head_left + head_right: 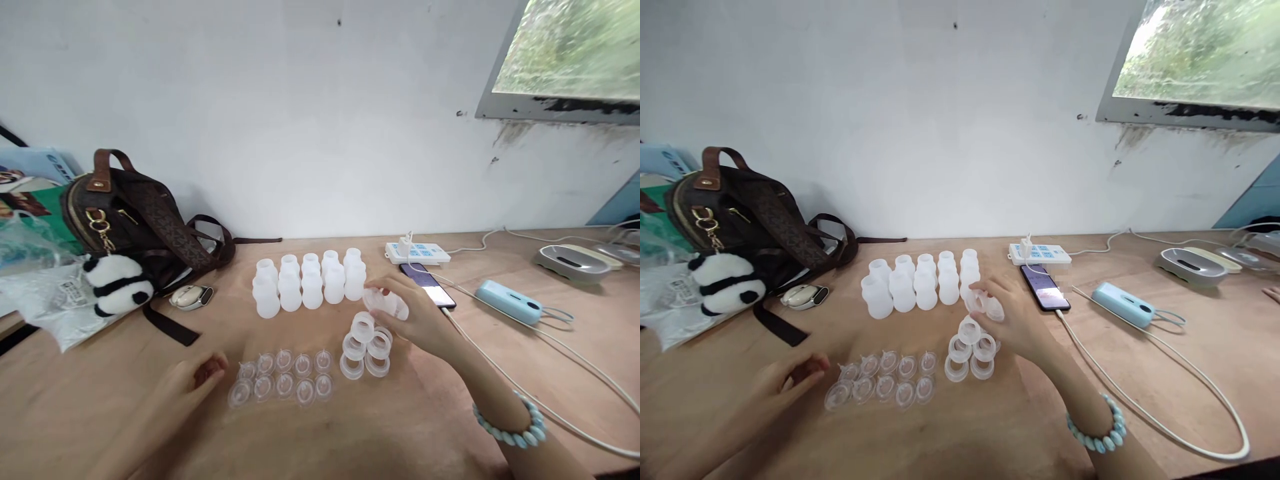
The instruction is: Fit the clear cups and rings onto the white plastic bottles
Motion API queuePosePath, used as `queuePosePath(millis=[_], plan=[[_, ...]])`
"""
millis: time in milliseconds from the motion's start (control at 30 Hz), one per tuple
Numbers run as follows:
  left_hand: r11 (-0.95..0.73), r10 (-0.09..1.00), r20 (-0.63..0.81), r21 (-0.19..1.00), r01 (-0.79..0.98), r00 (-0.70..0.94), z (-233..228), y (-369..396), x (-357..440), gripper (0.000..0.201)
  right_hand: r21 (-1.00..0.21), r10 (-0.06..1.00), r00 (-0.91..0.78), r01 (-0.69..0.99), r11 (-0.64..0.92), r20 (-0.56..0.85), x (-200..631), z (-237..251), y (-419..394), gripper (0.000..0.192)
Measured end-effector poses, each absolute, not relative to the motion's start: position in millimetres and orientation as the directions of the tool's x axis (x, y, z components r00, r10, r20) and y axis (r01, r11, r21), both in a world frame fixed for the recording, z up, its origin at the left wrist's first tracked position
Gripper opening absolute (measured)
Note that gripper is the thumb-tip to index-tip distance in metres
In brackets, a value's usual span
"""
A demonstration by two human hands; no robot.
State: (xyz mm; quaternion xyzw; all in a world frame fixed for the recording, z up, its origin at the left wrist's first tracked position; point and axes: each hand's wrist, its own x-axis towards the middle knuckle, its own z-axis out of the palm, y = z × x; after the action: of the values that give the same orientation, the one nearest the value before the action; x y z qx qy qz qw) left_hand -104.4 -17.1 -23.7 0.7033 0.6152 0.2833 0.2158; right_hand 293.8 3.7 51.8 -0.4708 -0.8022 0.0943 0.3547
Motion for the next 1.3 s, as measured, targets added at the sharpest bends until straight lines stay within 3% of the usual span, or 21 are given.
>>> queuePosePath(millis=[100, 233, 433, 633, 1300], plan=[[-0.157, 0.982, 0.176, 0.584, 0.797, 0.065, -8.3, -7.9, -108.5, 0.028, -0.369, 0.831, -0.426, 0.753, 0.545, 0.357, 291.5, 52.2, 0.2, 0.022], [-0.227, 0.956, 0.288, 0.594, 0.772, 0.059, 17.6, 3.7, -91.3, 0.032, -0.276, 0.847, -0.462, 0.805, 0.525, 0.264, 291.8, 53.9, -3.9, 0.027], [-0.319, 0.931, 0.351, 0.64, 0.699, 0.104, 39.3, 9.9, -44.9, 0.025, -0.257, 0.847, -0.475, 0.81, 0.526, 0.239, 288.8, 49.4, -1.3, 0.028], [-0.256, 0.95, 0.31, 0.73, 0.634, 0.026, 21.3, 14.4, -37.3, 0.03, -0.233, 0.843, -0.507, 0.811, 0.536, 0.178, 278.5, 39.8, 2.7, 0.04], [-0.288, 0.938, 0.339, 0.658, 0.696, 0.067, 14.9, 10.2, -39.0, 0.028, -0.222, 0.807, -0.557, 0.777, 0.59, 0.195, 277.1, 34.1, 0.1, 0.047]])
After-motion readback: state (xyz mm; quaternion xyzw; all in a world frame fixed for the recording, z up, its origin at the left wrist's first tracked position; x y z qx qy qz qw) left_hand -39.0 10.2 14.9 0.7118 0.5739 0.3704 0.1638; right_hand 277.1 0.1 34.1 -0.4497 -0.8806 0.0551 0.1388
